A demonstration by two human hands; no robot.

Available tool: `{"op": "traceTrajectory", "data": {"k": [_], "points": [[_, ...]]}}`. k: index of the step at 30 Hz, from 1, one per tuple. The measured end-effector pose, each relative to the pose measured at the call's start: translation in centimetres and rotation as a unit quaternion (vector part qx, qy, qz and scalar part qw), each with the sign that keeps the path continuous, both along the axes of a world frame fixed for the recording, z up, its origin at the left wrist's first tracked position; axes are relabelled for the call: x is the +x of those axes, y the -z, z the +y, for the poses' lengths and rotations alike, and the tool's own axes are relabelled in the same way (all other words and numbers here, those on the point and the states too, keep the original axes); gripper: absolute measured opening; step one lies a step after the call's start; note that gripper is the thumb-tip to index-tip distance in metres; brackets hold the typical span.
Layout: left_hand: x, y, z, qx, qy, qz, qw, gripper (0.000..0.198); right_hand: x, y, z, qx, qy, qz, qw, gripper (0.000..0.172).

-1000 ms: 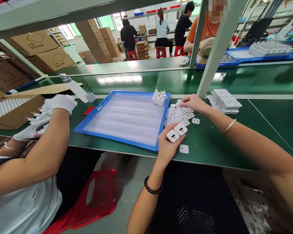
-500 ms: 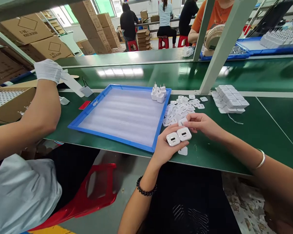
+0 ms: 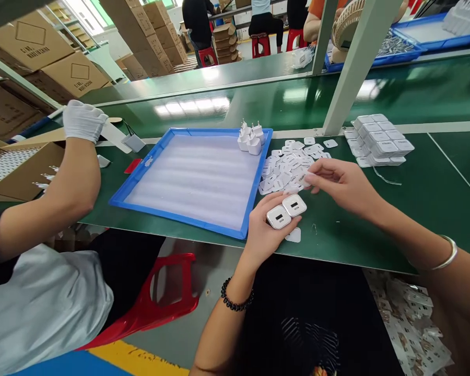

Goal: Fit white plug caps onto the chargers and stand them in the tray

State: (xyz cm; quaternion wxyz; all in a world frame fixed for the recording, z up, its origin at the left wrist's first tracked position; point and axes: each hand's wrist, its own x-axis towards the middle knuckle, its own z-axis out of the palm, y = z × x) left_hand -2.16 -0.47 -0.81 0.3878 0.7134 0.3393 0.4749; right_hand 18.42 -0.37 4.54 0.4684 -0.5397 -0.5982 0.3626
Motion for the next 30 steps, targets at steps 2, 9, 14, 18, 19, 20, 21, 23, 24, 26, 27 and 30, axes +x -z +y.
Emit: {"op": "traceTrajectory", "data": {"k": [2, 9, 14, 18, 19, 20, 21, 23, 24, 26, 27, 30], "points": [[0.2, 0.2, 0.0, 0.042, -0.035, 0.010, 0.998, 0.034, -0.1, -0.6, -0.3, 0.008, 0.015, 0.015, 1.000, 0.023], [0.5, 0.3, 0.3, 0.090, -0.068, 0.025, 0.993, 0.037, -1.0, -1.5, -1.4, -0.114, -0.119, 0.155, 0.974, 0.038], [0.4, 0.4, 0.3, 0.117, -0.060, 0.039, 0.990, 0.039, -1.0, -1.1, -1.4, -0.128, -0.151, 0.122, 0.973, 0.034], [0.3, 0.5, 0.3, 0.125, -0.046, 0.043, 0.990, 0.038, -0.7, -0.9, -1.4, -0.129, -0.150, 0.105, 0.975, 0.031], [0.3, 0.5, 0.3, 0.126, -0.044, 0.043, 0.990, 0.038, -0.7, -0.9, -1.4, -0.128, -0.147, 0.099, 0.976, 0.030], [0.3, 0.5, 0.3, 0.128, -0.044, 0.043, 0.990, 0.037, -0.6, -0.9, -1.4, -0.128, -0.145, 0.093, 0.977, 0.030], [0.4, 0.5, 0.3, 0.130, -0.044, 0.043, 0.990, 0.036, -0.6, -0.9, -1.4, -0.128, -0.144, 0.086, 0.978, 0.030], [0.4, 0.4, 0.3, 0.132, -0.043, 0.044, 0.989, 0.035, -0.6, -1.0, -1.3, -0.127, -0.144, 0.075, 0.979, 0.030], [0.5, 0.4, 0.3, 0.131, -0.042, 0.044, 0.990, 0.034, -0.7, -1.1, -1.3, -0.127, -0.144, 0.070, 0.979, 0.030], [0.5, 0.3, 0.3, 0.130, -0.041, 0.043, 0.990, 0.034, -0.7, -1.1, -1.3, -0.129, -0.145, 0.059, 0.979, 0.030], [0.5, 0.3, 0.3, 0.132, -0.042, 0.043, 0.989, 0.034, -0.7, -1.1, -1.3, -0.131, -0.143, 0.054, 0.979, 0.030], [0.6, 0.3, 0.3, 0.137, -0.045, 0.046, 0.988, 0.033, -0.8, -0.8, -1.3, -0.135, -0.124, 0.065, 0.981, 0.032]]}}
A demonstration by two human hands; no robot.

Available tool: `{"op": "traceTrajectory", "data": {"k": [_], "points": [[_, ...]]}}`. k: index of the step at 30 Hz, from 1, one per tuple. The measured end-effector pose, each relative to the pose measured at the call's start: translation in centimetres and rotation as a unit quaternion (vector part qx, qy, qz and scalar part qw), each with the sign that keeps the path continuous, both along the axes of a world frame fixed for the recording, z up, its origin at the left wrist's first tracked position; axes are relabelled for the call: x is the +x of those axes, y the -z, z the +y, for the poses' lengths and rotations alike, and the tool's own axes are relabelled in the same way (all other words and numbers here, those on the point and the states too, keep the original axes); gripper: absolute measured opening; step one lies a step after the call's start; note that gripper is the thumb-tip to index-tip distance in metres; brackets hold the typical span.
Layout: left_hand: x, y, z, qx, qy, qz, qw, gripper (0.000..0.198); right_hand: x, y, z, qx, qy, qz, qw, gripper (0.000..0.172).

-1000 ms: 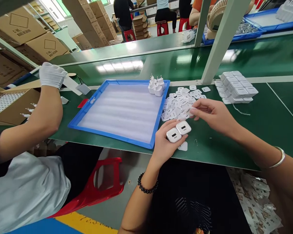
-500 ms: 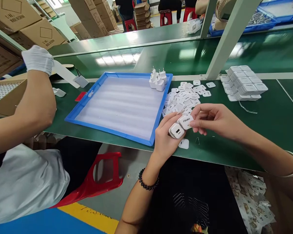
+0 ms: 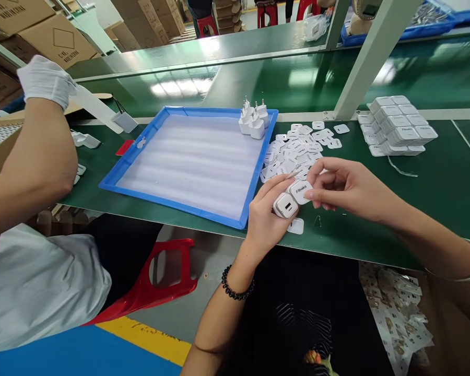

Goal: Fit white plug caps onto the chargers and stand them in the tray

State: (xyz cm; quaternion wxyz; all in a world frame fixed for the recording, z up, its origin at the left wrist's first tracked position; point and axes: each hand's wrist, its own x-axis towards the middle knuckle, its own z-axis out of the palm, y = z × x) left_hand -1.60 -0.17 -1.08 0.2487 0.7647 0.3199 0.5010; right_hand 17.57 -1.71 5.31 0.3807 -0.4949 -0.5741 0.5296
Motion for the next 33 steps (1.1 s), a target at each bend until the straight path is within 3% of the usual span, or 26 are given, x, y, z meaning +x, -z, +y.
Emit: {"op": "traceTrajectory", "data": {"k": [4, 16, 23, 27, 33], "points": [[-0.07, 0.12, 0.04, 0.008, -0.002, 0.006, 1.000, 0.032, -0.12, 0.42, -0.03, -0.014, 0.029, 0.031, 0.999, 0.044], [-0.07, 0.40, 0.20, 0.072, 0.002, 0.033, 0.997, 0.034, 0.12, 0.02, 0.41, -0.085, 0.013, 0.037, 0.996, 0.052], [-0.07, 0.26, 0.25, 0.056, 0.025, 0.021, 0.998, 0.033, 0.33, 0.45, 0.53, -0.066, 0.019, 0.031, 0.997, 0.052], [-0.11, -0.01, 0.26, 0.015, 0.034, -0.007, 0.999, 0.034, 0.40, 0.60, 0.52, -0.036, -0.005, 0.037, 0.999, 0.047], [-0.44, -0.38, 0.11, -0.075, 0.046, -0.047, 0.995, 0.038, 0.21, 0.17, 0.29, -0.036, -0.087, 0.100, 0.991, 0.024]]}}
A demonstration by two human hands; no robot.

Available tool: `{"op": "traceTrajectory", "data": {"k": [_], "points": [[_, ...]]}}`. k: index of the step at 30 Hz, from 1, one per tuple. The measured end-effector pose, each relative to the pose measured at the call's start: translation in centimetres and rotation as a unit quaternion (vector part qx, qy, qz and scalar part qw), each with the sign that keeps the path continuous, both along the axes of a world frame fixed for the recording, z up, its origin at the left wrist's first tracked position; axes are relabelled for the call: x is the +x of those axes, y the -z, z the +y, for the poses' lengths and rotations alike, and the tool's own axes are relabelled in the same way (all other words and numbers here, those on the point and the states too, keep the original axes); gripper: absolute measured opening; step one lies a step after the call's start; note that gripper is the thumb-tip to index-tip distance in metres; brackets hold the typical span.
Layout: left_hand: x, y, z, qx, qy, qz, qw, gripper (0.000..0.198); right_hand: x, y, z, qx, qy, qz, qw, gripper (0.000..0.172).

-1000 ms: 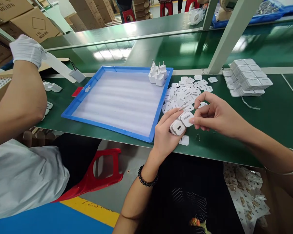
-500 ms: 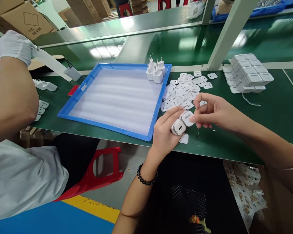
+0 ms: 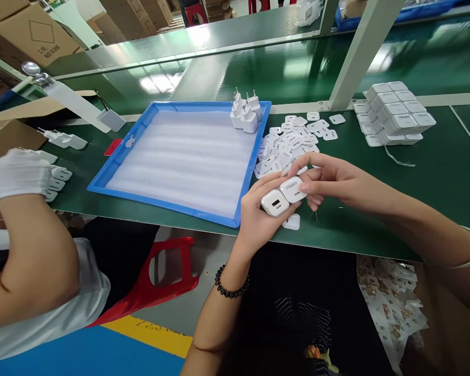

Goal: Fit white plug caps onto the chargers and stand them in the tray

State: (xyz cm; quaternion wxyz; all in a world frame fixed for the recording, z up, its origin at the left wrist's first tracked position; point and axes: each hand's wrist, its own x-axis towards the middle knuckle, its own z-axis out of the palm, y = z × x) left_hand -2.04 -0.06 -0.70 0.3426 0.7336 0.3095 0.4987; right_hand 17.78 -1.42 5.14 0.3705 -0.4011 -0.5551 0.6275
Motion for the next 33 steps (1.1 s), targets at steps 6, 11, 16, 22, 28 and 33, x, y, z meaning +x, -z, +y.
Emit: {"op": "traceTrajectory", "data": {"k": [6, 11, 16, 22, 28, 33], "points": [[-0.2, 0.1, 0.0, -0.026, 0.013, -0.031, 0.999, 0.033, -0.1, -0.2, 0.1, 0.007, -0.017, -0.008, 1.000, 0.022], [-0.2, 0.4, 0.0, -0.011, 0.009, -0.020, 1.000, 0.037, -0.7, 0.8, -0.1, 0.053, 0.026, -0.037, 0.998, 0.027], [0.0, 0.2, -0.1, 0.012, 0.015, -0.003, 1.000, 0.037, -1.8, 1.6, -0.5, 0.071, 0.102, -0.037, 0.992, 0.030], [0.0, 0.0, -0.1, 0.011, 0.030, 0.001, 0.999, 0.035, -1.6, 1.6, -0.2, 0.000, 0.090, 0.032, 0.995, 0.038], [-0.3, -0.1, -0.1, -0.012, 0.024, -0.012, 1.000, 0.038, -1.2, 1.0, 0.0, -0.002, 0.125, 0.057, 0.990, 0.028], [-0.4, -0.3, -0.3, -0.014, 0.020, -0.012, 1.000, 0.039, -1.0, 0.7, 0.4, 0.041, 0.133, -0.026, 0.990, 0.033]]}}
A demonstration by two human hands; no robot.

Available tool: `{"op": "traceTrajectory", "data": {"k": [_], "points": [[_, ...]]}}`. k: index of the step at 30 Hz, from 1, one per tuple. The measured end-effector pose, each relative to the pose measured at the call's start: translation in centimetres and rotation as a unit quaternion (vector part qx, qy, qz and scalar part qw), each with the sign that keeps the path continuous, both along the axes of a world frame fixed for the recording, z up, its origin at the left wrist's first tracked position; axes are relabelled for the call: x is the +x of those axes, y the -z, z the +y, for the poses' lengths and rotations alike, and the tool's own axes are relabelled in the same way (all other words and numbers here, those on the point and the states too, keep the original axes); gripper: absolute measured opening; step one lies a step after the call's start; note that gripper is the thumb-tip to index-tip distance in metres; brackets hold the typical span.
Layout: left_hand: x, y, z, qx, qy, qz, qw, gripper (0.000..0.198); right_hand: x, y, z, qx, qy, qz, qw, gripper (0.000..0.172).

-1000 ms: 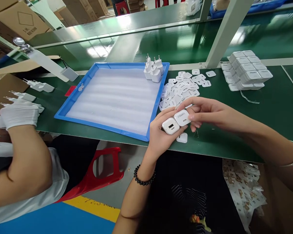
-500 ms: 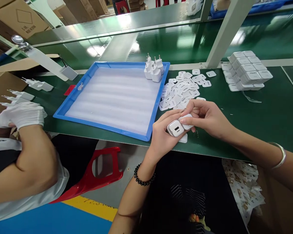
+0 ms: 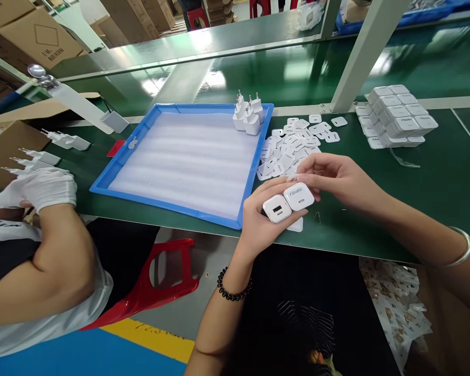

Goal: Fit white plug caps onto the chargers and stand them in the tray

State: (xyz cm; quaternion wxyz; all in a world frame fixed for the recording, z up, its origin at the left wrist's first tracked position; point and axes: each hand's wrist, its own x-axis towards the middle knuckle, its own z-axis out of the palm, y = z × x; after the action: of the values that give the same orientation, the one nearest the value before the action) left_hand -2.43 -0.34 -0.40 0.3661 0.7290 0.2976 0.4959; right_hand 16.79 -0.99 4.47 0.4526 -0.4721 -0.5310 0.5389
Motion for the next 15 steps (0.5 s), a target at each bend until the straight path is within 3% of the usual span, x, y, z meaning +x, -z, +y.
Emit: {"op": "traceTrajectory", "data": {"k": [10, 15], "points": [[0.2, 0.5, 0.1, 0.006, -0.038, 0.020, 0.999, 0.037, 0.6, -0.9, -0.1, -0.098, 0.065, 0.109, 0.987, 0.030], [0.8, 0.5, 0.1, 0.026, -0.084, 0.043, 0.995, 0.035, 0.0, -1.6, -1.4, -0.112, 0.023, 0.107, 0.988, 0.025]]}}
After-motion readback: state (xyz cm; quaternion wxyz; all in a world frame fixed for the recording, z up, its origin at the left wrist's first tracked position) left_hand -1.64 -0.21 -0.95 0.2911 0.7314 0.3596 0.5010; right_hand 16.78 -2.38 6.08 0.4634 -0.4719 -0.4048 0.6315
